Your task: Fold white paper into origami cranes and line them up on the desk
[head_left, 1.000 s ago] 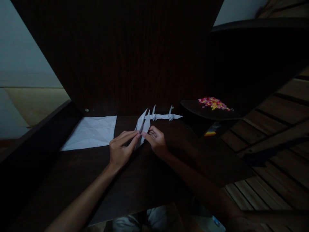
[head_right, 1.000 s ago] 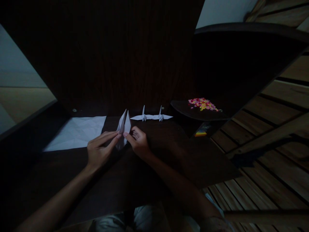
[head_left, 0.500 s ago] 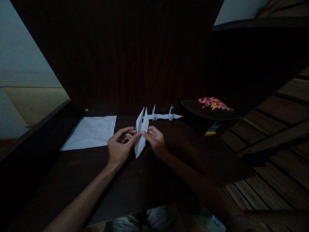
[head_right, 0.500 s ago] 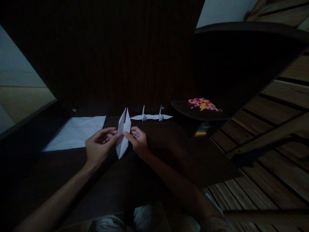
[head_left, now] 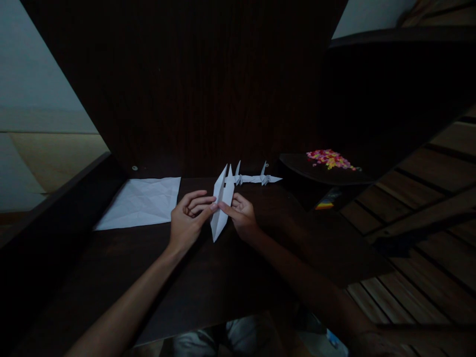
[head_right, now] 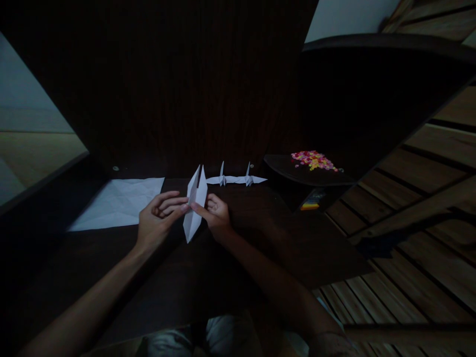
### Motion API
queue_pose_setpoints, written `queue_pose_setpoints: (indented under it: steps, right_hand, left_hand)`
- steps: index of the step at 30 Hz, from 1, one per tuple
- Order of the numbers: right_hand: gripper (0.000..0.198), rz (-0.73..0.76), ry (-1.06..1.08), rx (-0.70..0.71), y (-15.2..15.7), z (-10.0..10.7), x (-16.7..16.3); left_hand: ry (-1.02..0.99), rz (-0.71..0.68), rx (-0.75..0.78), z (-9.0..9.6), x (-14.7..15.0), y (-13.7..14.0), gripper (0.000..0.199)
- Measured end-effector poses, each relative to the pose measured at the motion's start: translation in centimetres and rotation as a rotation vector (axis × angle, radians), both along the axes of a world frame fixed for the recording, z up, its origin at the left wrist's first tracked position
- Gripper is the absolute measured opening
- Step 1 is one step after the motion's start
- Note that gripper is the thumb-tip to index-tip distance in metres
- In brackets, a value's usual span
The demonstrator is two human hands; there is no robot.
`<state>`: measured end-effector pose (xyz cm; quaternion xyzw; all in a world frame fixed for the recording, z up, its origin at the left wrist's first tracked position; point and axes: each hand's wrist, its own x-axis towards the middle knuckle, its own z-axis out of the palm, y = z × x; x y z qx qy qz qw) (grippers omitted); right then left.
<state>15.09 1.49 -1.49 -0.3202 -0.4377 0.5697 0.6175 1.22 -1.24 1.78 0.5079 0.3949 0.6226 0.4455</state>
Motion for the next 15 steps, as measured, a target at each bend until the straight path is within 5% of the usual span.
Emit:
queue_pose_setpoints:
  steps: [10,15]
  right_hand:
    - [0.050,0.156,0.159,-0.129,0.21,0.32,-0.47]
    - [0.046,0.245,0.185,-0.163,0.30,0.05,-0.20]
  left_hand:
    - [0.104,0.048,0.116,-0.67,-0.31,0.70,0.040]
    - [0.426,0.101,0.288,-0.09,-0.20,-0.12,0.005]
